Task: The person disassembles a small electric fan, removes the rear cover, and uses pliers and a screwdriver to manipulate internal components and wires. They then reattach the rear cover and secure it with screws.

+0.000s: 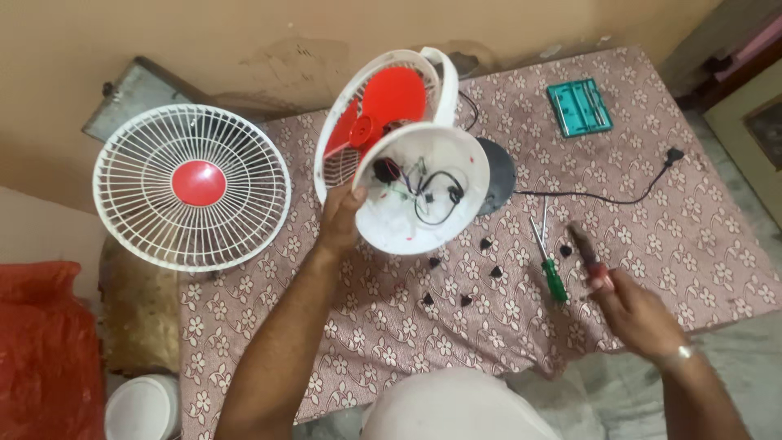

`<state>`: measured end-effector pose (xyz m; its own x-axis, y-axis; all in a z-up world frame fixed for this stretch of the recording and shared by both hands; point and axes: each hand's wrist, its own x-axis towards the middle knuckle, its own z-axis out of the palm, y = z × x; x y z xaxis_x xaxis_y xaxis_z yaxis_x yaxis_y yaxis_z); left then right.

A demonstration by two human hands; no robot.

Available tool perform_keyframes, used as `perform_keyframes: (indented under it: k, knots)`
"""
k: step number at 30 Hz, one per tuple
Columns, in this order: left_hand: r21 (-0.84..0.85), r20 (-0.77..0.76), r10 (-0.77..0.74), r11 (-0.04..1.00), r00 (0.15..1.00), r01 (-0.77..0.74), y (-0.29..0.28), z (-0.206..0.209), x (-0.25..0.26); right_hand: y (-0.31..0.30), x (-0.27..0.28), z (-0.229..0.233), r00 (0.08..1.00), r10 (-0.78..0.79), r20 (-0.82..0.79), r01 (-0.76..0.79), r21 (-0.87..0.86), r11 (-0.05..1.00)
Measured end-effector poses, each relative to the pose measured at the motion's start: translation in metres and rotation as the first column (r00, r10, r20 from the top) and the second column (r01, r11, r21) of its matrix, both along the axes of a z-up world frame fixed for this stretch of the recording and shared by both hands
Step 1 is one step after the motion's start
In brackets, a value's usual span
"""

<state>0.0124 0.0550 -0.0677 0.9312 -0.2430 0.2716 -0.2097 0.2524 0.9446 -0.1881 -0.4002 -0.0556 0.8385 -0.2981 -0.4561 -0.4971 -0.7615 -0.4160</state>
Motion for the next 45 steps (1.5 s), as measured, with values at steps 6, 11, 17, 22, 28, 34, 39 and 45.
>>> perform_keyframes:
  k: [6, 11, 17, 22, 28, 34, 39, 45]
  knots:
    - [0.255, -0.188, 0.159, 0.961, 0.969, -0.109, 0.001, 0.022, 0.0, -0.059, 0.031, -0.064, 0.958, 0.137, 0.25, -0.004, -0.468, 0.884]
    - [0.167, -0.292, 0.248, 0.964, 0.924, -0.206, -0.011, 0.026, 0.004, -0.049, 0.03, -0.081, 0.926, 0.329, 0.187, -0.107, -0.704, 0.702]
    - [0.117, -0.349, 0.26, 0.965, 0.9, -0.233, -0.012, 0.031, 0.008, -0.021, 0.031, -0.062, 0.917, 0.301, 0.261, -0.045, -0.682, 0.73]
    - [-0.126, -0.394, 0.115, 0.976, 0.912, -0.177, -0.018, 0.034, 0.007, 0.019, 0.04, -0.04, 0.842, 0.207, 0.498, -0.015, -0.363, 0.932]
    - [0.26, -0.378, 0.302, 0.942, 0.875, -0.212, -0.017, 0.047, 0.001, 0.098, 0.071, 0.009, 0.732, 0.069, 0.678, -0.18, 0.094, 0.979]
    - [0.255, -0.268, 0.395, 0.909, 0.879, -0.331, -0.027, 0.056, -0.015, 0.145, 0.136, 0.066, 0.651, 0.037, 0.758, -0.378, 0.282, 0.882]
    - [0.262, -0.048, 0.502, 0.841, 0.863, -0.474, -0.035, 0.067, -0.024, 0.169, 0.178, 0.067, 0.83, -0.014, 0.557, -0.362, 0.558, 0.746]
    - [0.338, 0.207, 0.521, 0.756, 0.828, -0.56, -0.032, 0.077, -0.032, 0.176, 0.178, 0.048, 0.664, 0.022, 0.748, -0.38, 0.311, 0.871]
